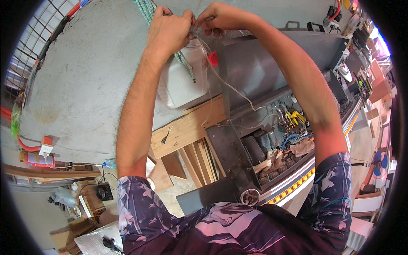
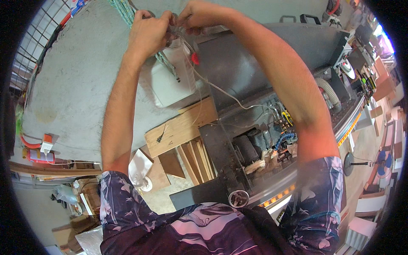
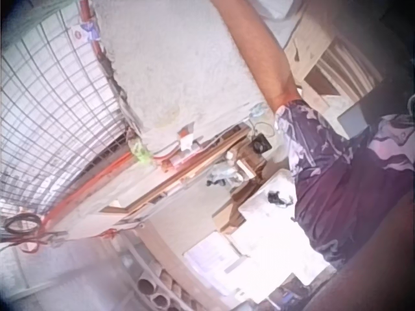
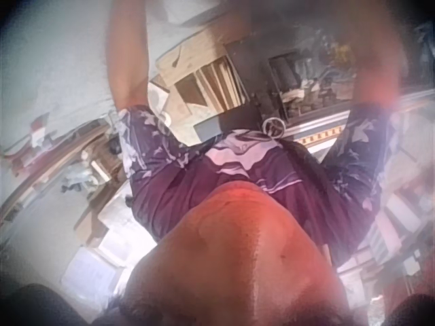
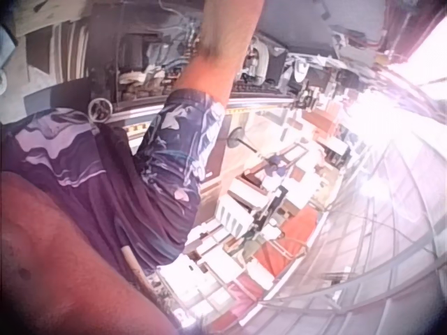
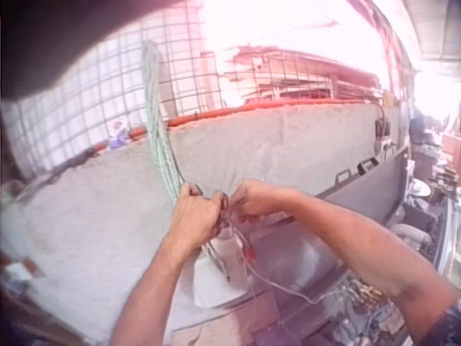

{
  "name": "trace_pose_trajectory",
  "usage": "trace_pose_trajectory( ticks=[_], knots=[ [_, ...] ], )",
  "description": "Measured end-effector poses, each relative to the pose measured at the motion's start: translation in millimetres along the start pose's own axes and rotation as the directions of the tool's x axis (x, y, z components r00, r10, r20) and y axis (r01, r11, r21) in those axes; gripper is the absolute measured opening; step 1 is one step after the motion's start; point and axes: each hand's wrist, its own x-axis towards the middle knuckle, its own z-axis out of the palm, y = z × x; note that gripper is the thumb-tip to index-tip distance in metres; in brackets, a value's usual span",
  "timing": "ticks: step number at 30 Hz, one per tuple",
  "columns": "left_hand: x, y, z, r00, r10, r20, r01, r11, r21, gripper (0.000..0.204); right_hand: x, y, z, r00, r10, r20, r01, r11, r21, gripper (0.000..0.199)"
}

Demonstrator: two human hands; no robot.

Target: The person assembles a mechanical device on a workbench. They connect a clear tube to a white container, secure it with a red cap, and then use pliers to tighten fittings on a blue braided hose attached to the machine.

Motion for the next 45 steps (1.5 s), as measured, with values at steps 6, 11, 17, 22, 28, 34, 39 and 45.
trace_pose_trajectory(
  ticks=[6, 11, 17, 22, 28, 34, 39, 45],
  knots=[
    [-2, 1, 8, 0.995, 0.011, -0.1, -0.014, 1.0, -0.023, 0.026, -25, 12, -31, 0.996, 0.09, -0.006, -0.085, 0.96, 0.266, 0.038],
    [0, 4, 0, 1.0, -0.014, -0.006, 0.014, 1.0, -0.019, 0.021, -24, 21, -49, 0.991, 0.13, 0.017, -0.117, 0.814, 0.569, 0.04],
    [-1, 3, -1, 1.0, -0.023, -0.002, 0.023, 1.0, 0.006, 0.018, -23, 13, -63, 0.986, 0.168, 0.022, -0.152, 0.821, 0.55, 0.041],
    [0, 4, -4, 1.0, -0.017, 0.004, 0.017, 1.0, 0.025, 0.021, -22, 17, -66, 0.99, 0.134, 0.031, -0.13, 0.843, 0.522, 0.043],
    [-1, 4, -5, 0.999, -0.032, 0.008, 0.032, 0.999, 0.02, 0.022, -23, 16, -66, 0.994, 0.11, -0.004, -0.093, 0.866, 0.492, 0.043],
    [0, 5, -6, 0.999, -0.051, -0.006, 0.051, 0.998, -0.021, 0.022, -43, 8, -67, 0.99, 0.104, -0.097, -0.059, 0.918, 0.391, 0.032],
    [-1, 4, -4, 0.998, -0.065, -0.016, 0.064, 0.997, -0.033, 0.022, -53, 8, -72, 0.988, 0.153, -0.037, -0.131, 0.929, 0.345, 0.036],
    [1, 5, -7, 0.995, -0.097, 0.014, 0.098, 0.994, -0.054, 0.021, -63, 19, -64, 0.978, 0.183, -0.104, -0.158, 0.964, 0.215, 0.033]
  ],
)
